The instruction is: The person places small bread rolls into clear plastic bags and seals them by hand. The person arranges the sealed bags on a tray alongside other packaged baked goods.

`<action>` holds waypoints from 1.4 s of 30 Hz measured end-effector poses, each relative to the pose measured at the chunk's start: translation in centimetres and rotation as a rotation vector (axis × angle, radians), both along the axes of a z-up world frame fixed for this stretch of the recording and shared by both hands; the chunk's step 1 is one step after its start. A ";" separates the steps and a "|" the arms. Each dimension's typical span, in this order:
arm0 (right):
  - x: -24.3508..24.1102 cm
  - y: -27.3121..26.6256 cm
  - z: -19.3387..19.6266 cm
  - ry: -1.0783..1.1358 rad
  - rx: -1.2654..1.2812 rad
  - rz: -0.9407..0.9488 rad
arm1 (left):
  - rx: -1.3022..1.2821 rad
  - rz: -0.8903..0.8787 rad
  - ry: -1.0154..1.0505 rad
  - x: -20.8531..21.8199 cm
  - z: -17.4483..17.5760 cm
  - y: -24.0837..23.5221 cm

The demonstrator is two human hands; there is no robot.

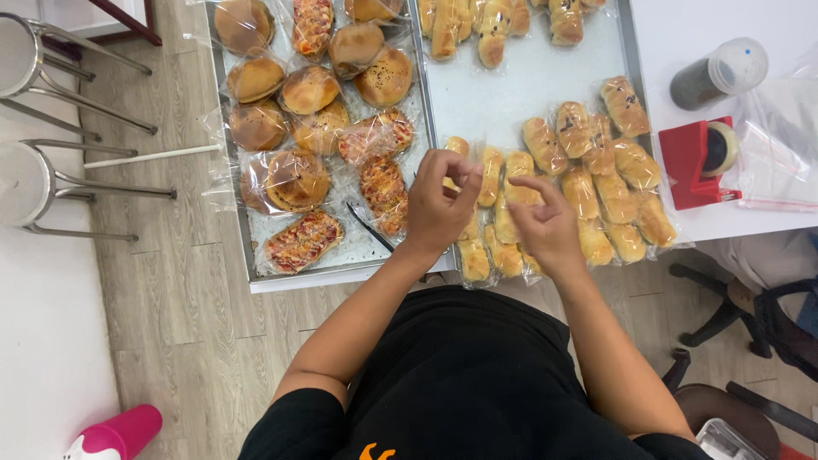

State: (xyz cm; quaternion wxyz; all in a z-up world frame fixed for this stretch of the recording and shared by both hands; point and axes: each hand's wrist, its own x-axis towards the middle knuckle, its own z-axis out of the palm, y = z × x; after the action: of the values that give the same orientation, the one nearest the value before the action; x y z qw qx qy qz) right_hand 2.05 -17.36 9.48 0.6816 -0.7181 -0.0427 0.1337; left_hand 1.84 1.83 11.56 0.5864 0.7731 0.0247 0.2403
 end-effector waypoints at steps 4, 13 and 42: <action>-0.5 2.7 -1.0 -0.116 -0.401 -0.037 | 0.158 -0.024 -0.157 0.3 0.8 -2.0; 3.4 0.8 2.6 -0.260 -0.207 -0.075 | 0.076 -0.216 -0.079 2.5 -1.8 -0.6; -1.8 -2.0 -8.4 0.005 -0.447 -0.097 | -0.680 -0.459 0.526 -4.8 -16.2 -1.0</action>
State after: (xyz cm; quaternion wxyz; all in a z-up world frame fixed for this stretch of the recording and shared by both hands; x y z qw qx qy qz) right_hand 0.21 -19.33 1.11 0.5111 -0.8523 0.0241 0.1086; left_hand -2.92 0.82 -4.60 0.8174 0.5579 0.0779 -0.1203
